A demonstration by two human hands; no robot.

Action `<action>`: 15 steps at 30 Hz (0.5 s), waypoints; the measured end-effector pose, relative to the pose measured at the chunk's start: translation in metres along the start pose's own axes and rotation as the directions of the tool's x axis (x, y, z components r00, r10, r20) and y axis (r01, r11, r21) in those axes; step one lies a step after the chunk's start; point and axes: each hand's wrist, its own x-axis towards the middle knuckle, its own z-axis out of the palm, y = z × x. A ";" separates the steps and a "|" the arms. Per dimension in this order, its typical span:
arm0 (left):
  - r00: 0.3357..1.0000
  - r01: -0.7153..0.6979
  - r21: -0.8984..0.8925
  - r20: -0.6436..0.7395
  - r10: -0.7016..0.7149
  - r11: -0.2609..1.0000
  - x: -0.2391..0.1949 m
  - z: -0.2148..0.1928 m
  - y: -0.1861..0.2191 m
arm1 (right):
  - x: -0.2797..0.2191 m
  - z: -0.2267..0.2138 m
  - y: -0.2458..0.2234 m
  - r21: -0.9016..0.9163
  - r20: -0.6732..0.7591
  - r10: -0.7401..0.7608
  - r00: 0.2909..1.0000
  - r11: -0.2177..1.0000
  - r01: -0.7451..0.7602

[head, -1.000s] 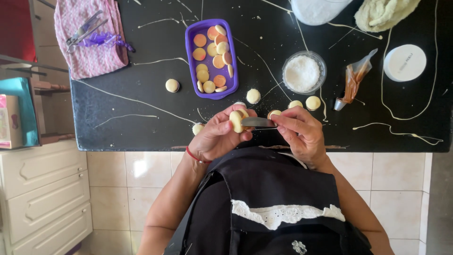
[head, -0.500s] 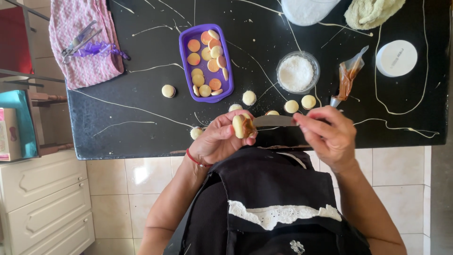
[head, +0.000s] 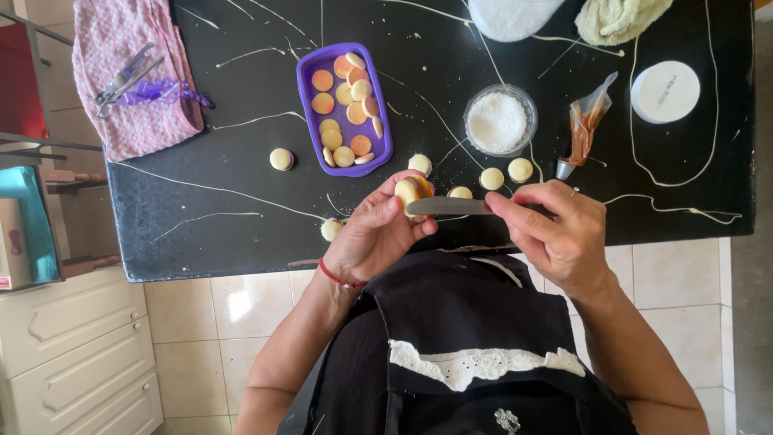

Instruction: The person assembles small round candies by spreading a brown filling onto one half using a small metal spatula and then joining it with another half. The person repeatedly picks up the candy halves from a purple tray, applies the filling, and places the finished candies on the black countertop.

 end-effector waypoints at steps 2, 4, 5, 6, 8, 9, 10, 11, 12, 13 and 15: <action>1.000 0.013 0.019 0.000 -0.013 1.000 0.001 0.009 0.000 | -0.001 0.000 0.005 -0.003 0.005 0.011 1.000 1.000 -0.011; 1.000 0.026 0.043 0.006 -0.027 0.999 0.003 0.007 -0.001 | 0.000 0.000 0.007 -0.009 0.006 0.019 1.000 1.000 -0.019; 0.999 0.036 0.071 0.014 -0.037 0.997 0.003 0.000 -0.003 | 0.002 -0.001 0.006 0.001 0.009 0.028 1.000 1.000 -0.028; 0.999 0.045 0.098 0.022 -0.047 0.994 0.004 -0.006 -0.005 | 0.004 -0.002 0.006 0.010 0.012 0.038 0.999 0.999 -0.038; 0.999 0.031 0.070 0.014 -0.032 0.997 0.007 -0.007 -0.008 | 0.001 -0.006 0.005 0.018 0.009 0.029 1.000 0.999 -0.029; 1.000 0.013 0.040 0.001 -0.013 0.999 0.007 -0.007 -0.010 | 0.000 -0.008 0.004 0.031 0.010 0.019 1.000 0.999 -0.020; 1.000 0.011 0.040 0.001 -0.011 0.999 0.007 -0.005 -0.009 | -0.004 -0.004 0.005 0.031 0.011 0.018 1.000 0.999 -0.019; 1.000 0.024 0.022 0.003 -0.024 0.999 0.007 -0.004 -0.008 | -0.009 0.000 0.005 0.076 -0.006 0.020 1.000 0.997 -0.020; 0.999 0.037 0.004 0.006 -0.037 0.999 0.008 -0.002 -0.007 | -0.013 0.004 0.006 0.121 -0.024 0.023 0.999 0.992 -0.020; 0.999 0.038 0.004 0.006 -0.038 0.999 0.008 0.000 -0.009 | -0.015 0.010 0.007 0.120 -0.024 0.023 0.999 0.993 -0.020; 0.997 0.070 -0.025 0.040 -0.069 0.997 0.007 0.003 -0.011 | -0.019 0.022 0.008 0.220 -0.100 0.078 0.992 0.974 -0.054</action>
